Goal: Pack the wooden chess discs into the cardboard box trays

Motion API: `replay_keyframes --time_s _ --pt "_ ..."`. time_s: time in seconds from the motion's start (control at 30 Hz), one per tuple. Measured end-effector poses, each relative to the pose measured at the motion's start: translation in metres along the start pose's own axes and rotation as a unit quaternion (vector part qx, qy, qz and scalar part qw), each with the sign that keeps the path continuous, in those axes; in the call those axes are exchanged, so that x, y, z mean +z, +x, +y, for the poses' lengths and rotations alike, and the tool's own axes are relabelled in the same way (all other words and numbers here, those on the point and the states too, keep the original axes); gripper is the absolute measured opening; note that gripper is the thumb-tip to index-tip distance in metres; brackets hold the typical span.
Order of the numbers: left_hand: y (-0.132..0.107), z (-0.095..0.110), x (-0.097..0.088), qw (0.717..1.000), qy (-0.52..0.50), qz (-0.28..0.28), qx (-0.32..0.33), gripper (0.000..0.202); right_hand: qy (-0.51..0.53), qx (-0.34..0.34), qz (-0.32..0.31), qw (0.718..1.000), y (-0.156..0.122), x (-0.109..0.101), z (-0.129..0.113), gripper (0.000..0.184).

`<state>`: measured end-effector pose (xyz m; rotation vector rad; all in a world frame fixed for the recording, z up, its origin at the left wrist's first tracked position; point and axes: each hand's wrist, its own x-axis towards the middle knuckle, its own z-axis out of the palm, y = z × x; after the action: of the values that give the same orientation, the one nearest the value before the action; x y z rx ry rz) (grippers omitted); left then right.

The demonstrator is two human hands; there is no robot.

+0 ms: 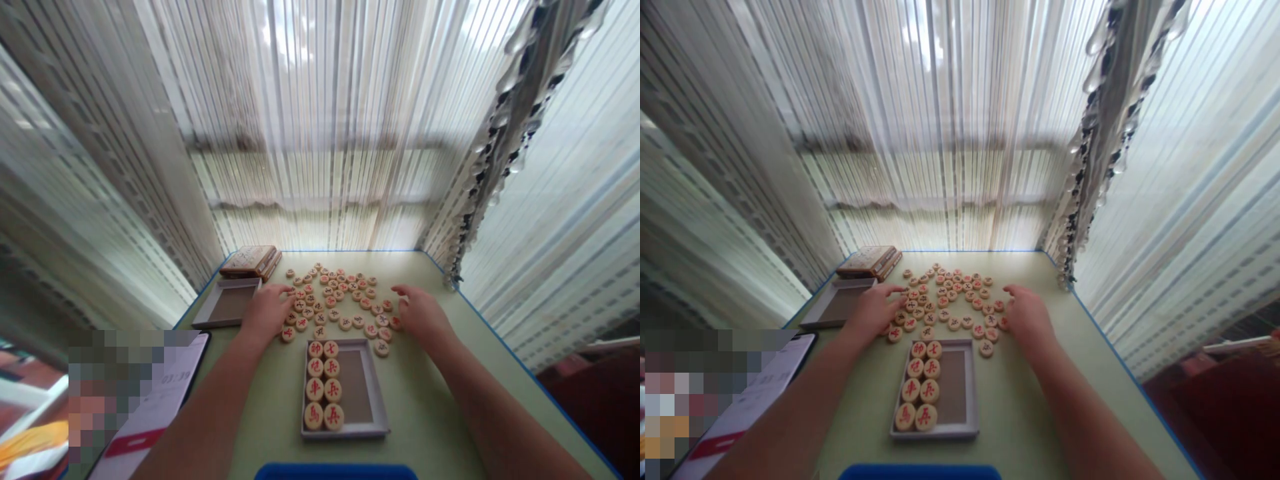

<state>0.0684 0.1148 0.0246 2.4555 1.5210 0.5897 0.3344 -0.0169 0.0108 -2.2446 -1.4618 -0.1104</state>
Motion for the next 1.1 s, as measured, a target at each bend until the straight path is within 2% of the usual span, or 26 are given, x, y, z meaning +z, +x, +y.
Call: replay_keyframes --time_s 0.1,0.3,0.5,0.63,0.73,0.87,0.93,1.0,1.1 --pt "0.003 -0.001 0.005 0.999 0.022 -0.012 0.049 0.03 0.006 0.01 -0.028 1.0 0.001 0.0 0.0 0.034" --pt "0.008 -0.005 0.01 0.998 0.058 -0.023 0.01 0.024 -0.006 0.017 -0.081 0.997 0.001 0.002 -0.009 0.03" --pt "0.015 -0.012 0.017 1.0 -0.021 0.003 0.009 0.015 0.037 0.005 -0.025 0.999 -0.001 -0.004 -0.017 0.035" --pt "0.019 -0.01 0.022 0.991 -0.115 0.057 0.049 0.019 0.085 -0.056 0.014 0.995 -0.007 -0.006 -0.028 0.03" --pt "0.013 0.005 0.02 0.973 -0.197 0.079 0.094 0.022 0.131 -0.121 0.03 0.983 -0.015 -0.004 -0.038 0.026" --pt "-0.011 0.035 0.014 0.915 -0.38 -0.002 0.137 0.035 0.149 -0.168 0.019 0.974 -0.026 -0.001 -0.047 0.025" --pt "-0.023 0.046 0.011 0.89 -0.431 -0.035 0.144 0.036 0.144 -0.181 0.007 0.973 -0.03 0.0 -0.049 0.029" --pt "-0.032 0.05 0.007 0.885 -0.439 -0.055 0.147 0.032 0.139 -0.203 0.007 0.969 -0.034 0.0 -0.052 0.03" --pt "-0.037 0.05 0.004 0.885 -0.441 -0.055 0.137 0.03 0.123 -0.242 0.014 0.962 -0.039 -0.003 -0.056 0.026"
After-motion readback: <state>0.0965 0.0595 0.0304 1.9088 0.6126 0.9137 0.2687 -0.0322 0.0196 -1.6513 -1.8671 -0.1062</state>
